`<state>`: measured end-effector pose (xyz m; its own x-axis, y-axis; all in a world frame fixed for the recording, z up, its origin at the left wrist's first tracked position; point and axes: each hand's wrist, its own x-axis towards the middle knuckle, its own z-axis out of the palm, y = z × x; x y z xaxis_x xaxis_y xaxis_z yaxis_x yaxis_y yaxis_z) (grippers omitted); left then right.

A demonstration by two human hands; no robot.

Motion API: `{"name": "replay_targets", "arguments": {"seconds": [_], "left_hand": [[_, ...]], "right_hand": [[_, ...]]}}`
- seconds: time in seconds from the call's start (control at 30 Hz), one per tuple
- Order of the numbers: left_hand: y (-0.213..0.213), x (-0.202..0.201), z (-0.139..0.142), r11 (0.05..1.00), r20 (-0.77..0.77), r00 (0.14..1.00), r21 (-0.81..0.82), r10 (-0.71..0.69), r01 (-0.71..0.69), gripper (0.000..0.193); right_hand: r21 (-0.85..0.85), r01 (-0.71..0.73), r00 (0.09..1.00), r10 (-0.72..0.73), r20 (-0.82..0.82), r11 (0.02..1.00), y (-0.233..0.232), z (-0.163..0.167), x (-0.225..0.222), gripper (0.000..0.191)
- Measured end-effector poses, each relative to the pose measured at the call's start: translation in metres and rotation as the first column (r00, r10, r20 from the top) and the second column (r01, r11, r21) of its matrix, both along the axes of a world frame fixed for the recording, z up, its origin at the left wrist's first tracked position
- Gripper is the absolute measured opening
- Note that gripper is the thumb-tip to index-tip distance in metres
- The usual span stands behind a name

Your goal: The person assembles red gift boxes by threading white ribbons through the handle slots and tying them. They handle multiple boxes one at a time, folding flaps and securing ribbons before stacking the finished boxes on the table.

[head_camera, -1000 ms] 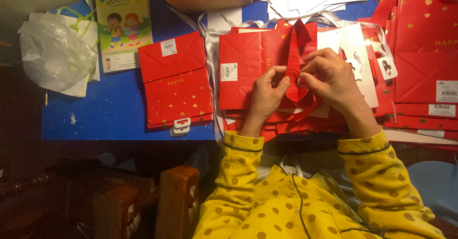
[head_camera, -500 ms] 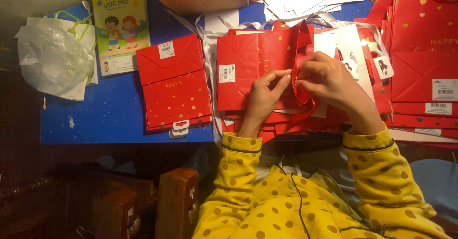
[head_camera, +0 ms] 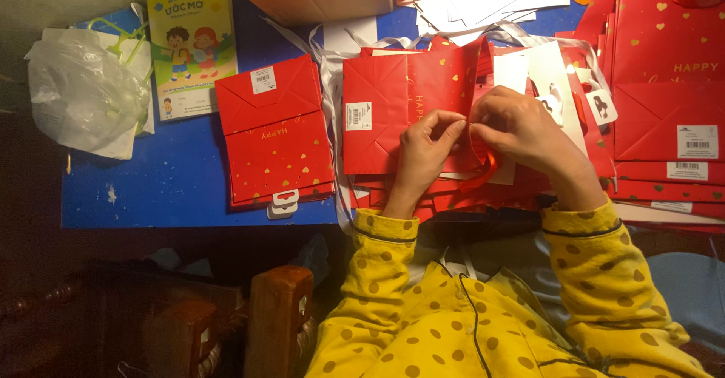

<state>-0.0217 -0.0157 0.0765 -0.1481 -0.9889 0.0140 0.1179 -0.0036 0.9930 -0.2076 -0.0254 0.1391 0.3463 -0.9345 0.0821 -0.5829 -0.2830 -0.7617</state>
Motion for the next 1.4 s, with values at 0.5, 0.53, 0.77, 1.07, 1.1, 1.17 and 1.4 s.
{"name": "replay_targets", "arguments": {"seconds": [0.5, 0.53, 0.77, 1.07, 1.1, 1.17, 1.4], "left_hand": [[-0.008, 0.004, -0.022, 0.999, -0.145, 0.989, 0.028, -0.020, 0.024, 0.016], [-0.008, 0.004, -0.022, 0.999, -0.148, 0.989, 0.032, -0.016, 0.021, 0.016], [-0.007, 0.005, -0.018, 0.999, -0.116, 0.992, 0.032, -0.041, 0.045, 0.018], [-0.007, 0.006, -0.020, 0.999, -0.115, 0.993, 0.033, -0.030, 0.034, 0.018], [-0.008, 0.006, -0.021, 0.999, -0.125, 0.992, 0.029, -0.035, 0.039, 0.018], [-0.008, 0.007, -0.022, 0.998, -0.144, 0.988, 0.023, -0.046, 0.050, 0.018], [-0.010, 0.009, -0.022, 0.996, -0.222, 0.974, 0.071, -0.035, 0.051, 0.022]], "right_hand": [[0.046, 0.001, 0.998, -0.004, 0.067, 0.999, -0.004, -0.010, -0.006, 0.018], [0.072, 0.009, 0.997, -0.014, 0.076, 0.997, -0.004, -0.011, -0.008, 0.017], [0.103, -0.048, 0.967, 0.021, 0.256, 0.994, -0.004, -0.015, -0.010, 0.014], [0.347, -0.126, 0.751, -0.139, 0.646, 0.929, -0.004, -0.025, -0.033, 0.006], [0.323, -0.147, 0.705, -0.130, 0.697, 0.935, -0.004, -0.027, -0.034, 0.006], [0.307, -0.161, 0.606, -0.151, 0.781, 0.938, -0.004, -0.029, -0.034, 0.005], [0.374, 0.077, 0.792, -0.284, 0.540, 0.924, -0.001, -0.025, -0.022, 0.004]]}}
